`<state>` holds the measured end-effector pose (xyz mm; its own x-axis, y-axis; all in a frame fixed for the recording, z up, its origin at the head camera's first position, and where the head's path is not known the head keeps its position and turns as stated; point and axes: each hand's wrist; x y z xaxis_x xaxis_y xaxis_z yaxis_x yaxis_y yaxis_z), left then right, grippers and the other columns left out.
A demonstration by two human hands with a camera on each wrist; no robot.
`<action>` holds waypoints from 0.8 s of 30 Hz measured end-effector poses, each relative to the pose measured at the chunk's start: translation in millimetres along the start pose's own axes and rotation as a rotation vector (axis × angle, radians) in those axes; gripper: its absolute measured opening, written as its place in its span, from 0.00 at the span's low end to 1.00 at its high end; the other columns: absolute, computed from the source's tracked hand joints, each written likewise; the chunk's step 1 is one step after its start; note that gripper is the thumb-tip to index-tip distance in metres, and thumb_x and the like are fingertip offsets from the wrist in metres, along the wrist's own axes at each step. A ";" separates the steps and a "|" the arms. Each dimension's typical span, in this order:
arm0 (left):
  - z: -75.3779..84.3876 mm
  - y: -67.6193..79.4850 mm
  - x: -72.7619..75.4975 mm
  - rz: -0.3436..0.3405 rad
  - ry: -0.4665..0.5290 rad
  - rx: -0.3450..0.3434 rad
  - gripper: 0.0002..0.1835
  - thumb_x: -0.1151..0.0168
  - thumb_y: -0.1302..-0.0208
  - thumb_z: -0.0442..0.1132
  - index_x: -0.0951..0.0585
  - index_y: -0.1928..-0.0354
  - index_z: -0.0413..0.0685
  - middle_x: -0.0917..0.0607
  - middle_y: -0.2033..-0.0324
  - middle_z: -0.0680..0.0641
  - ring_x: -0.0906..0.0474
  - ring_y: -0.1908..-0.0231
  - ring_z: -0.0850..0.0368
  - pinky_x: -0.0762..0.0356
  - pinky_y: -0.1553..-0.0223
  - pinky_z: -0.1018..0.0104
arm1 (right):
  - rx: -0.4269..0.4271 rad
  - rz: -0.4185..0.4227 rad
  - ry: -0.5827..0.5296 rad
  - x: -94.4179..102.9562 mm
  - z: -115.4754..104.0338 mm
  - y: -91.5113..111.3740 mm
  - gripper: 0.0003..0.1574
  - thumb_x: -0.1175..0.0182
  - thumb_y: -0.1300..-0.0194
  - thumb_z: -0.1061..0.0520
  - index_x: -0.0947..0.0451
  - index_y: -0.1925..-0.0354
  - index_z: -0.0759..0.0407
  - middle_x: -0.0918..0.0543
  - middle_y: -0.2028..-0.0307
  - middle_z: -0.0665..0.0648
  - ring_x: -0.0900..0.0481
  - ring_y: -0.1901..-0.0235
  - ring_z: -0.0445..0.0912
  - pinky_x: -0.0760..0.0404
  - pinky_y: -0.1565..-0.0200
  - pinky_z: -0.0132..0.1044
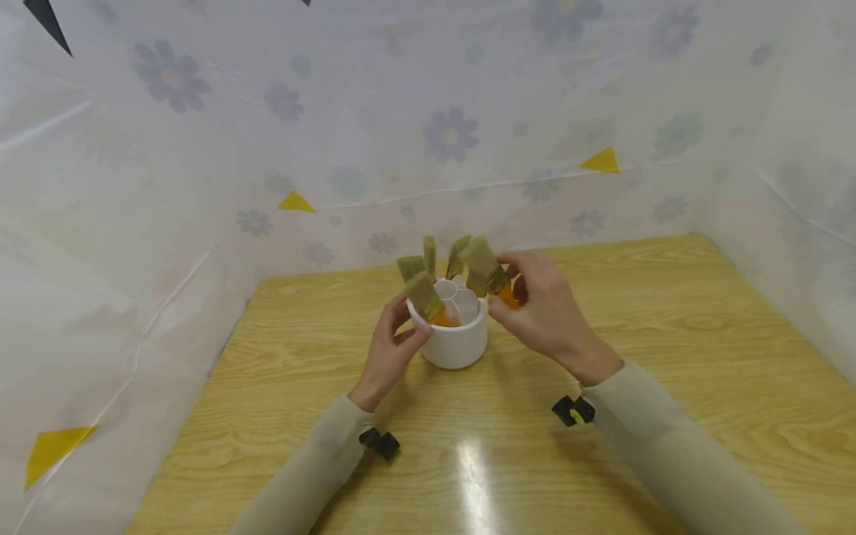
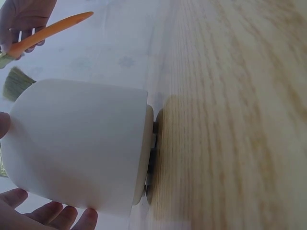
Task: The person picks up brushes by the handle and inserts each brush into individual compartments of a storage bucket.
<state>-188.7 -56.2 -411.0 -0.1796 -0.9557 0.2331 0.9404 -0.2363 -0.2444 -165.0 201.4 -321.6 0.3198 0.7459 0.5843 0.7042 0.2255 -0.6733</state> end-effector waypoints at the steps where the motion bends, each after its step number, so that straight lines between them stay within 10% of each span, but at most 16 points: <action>1: -0.5 0.2 0.0 0.002 0.000 0.000 0.38 0.36 0.37 0.48 0.42 0.28 0.58 0.33 0.35 0.48 0.36 0.36 0.52 0.32 0.41 0.47 | -0.002 0.001 0.002 -0.6 -0.8 -0.6 0.33 0.32 0.50 0.64 0.27 0.43 0.61 0.26 0.63 0.54 0.28 0.74 0.41 0.25 0.72 0.30; 24: -0.2 0.5 -0.5 0.001 -0.001 -0.002 0.39 0.36 0.38 0.51 0.42 0.28 0.58 0.33 0.35 0.48 0.36 0.36 0.52 0.31 0.41 0.48 | 0.001 0.004 -0.016 -8.6 -14.1 -8.2 0.35 0.30 0.49 0.61 0.29 0.43 0.63 0.25 0.61 0.55 0.27 0.72 0.41 0.22 0.70 0.33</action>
<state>-188.3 -55.8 -411.5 -0.1789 -0.9558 0.2335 0.9399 -0.2362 -0.2467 -164.6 184.2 -314.7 0.3124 0.7564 0.5747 0.7024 0.2234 -0.6758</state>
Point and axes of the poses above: each hand's wrist, its own y-axis away from the middle knuckle, its own x-axis out of the back of the hand, z = x × y
